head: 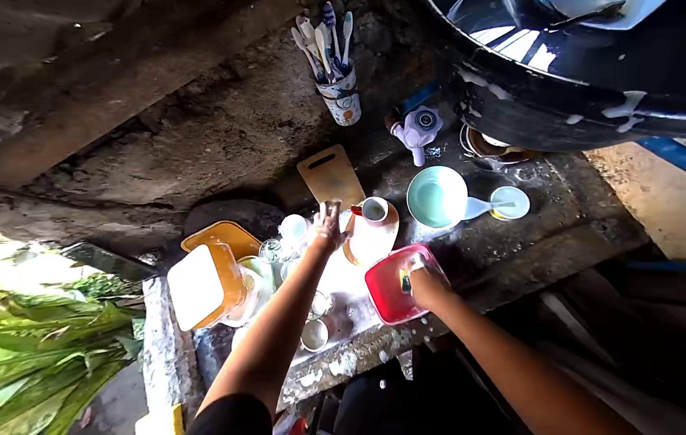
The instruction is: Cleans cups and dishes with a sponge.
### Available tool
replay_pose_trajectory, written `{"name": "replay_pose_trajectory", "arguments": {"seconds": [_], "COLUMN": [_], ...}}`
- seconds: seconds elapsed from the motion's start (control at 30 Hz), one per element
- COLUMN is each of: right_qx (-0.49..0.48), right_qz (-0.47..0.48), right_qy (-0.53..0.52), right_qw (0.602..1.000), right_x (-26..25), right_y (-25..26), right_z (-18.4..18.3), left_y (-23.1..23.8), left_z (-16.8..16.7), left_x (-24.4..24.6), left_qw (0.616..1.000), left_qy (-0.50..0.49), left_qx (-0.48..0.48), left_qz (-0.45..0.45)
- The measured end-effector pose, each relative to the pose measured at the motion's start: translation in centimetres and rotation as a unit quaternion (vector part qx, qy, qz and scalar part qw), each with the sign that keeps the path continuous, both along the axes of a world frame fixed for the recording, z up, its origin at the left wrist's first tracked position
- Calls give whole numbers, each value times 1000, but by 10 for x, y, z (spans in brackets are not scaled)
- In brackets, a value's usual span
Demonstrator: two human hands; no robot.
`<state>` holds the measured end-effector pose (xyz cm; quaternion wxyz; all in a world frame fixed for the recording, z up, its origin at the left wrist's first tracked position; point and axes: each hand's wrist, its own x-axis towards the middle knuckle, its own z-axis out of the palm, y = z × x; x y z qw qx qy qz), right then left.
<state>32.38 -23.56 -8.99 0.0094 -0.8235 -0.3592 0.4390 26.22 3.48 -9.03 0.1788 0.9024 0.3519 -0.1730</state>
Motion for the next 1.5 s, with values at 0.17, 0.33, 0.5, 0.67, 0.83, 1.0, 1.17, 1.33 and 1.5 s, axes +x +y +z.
{"name": "replay_pose_trajectory", "arguments": {"seconds": [0.17, 0.33, 0.5, 0.67, 0.83, 1.0, 1.17, 1.33, 1.5], "right_qx": [124, 344, 177, 217, 306, 335, 327, 322, 333], "right_qz": [-76, -230, -162, -18, 162, 170, 158, 149, 160], "right_qy": [0, -217, -268, -265, -326, -302, -290, -276, -246], "right_qw": [989, 884, 933, 939, 880, 876, 886, 893, 896], "right_x": [12, 62, 96, 122, 138, 141, 143, 142, 147], "right_y": [-6, 36, 98, 80, 65, 61, 62, 61, 59], "right_z": [39, 193, 268, 272, 257, 260, 258, 258, 255], "left_y": [1, -30, -59, -89, -97, -95, -94, -97, -108], "left_z": [-40, -24, 9, 48, 50, 58, 69, 73, 75], "left_x": [38, 25, 17, 31, 47, 55, 59, 64, 72], "left_qw": [989, 972, 962, 934, 912, 915, 915, 887, 797], "left_qy": [-40, -102, -173, -233, -295, -297, -303, -328, -370], "left_qx": [-138, -204, -190, -245, -263, -255, -252, -323, -474], "left_qz": [-42, -57, -97, -119, -111, -95, -88, -42, 54]}}
